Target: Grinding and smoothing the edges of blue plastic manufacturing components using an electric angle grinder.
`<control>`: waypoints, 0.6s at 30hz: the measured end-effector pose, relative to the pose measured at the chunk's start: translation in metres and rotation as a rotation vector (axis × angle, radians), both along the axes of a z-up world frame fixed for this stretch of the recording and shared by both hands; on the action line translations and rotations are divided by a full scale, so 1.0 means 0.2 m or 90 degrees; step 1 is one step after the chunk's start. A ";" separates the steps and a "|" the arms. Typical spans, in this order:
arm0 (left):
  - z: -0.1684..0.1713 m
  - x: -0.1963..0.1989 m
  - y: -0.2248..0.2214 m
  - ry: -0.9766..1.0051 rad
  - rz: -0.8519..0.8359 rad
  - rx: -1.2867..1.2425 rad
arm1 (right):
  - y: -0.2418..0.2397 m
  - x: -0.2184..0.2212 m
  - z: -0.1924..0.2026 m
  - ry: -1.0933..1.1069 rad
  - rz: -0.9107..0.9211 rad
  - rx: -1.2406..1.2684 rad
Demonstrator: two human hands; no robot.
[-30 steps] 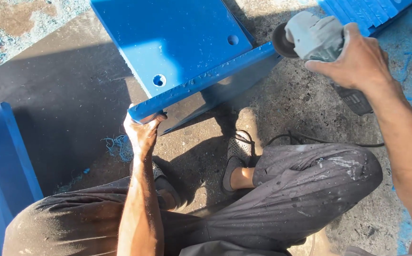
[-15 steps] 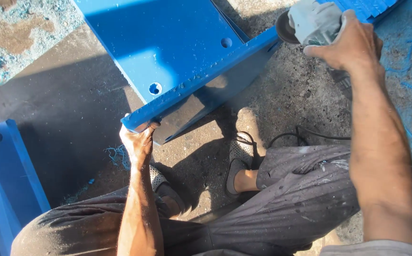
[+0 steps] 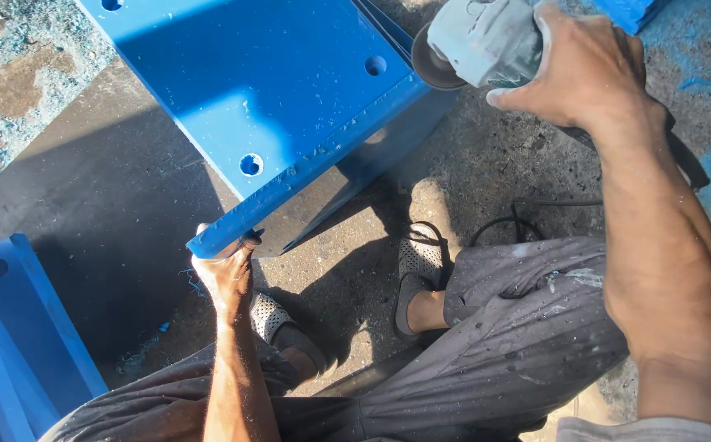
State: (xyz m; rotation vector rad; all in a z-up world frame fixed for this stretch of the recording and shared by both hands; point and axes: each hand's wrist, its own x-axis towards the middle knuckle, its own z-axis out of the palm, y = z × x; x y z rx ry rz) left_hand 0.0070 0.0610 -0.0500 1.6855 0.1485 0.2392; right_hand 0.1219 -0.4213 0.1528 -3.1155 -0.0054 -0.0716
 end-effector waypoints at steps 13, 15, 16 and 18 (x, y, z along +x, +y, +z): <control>0.05 0.00 -0.01 -0.003 -0.009 0.042 | 0.16 -0.02 0.07 0.012 -0.070 0.007; 0.06 0.00 -0.01 0.016 -0.001 0.077 | 0.17 -0.02 0.05 0.003 -0.022 -0.006; 0.06 -0.01 0.00 0.016 0.005 0.088 | 0.15 -0.01 0.04 0.008 -0.027 -0.020; 0.05 -0.02 0.01 0.014 0.007 0.097 | 0.08 -0.01 0.02 0.012 -0.035 -0.037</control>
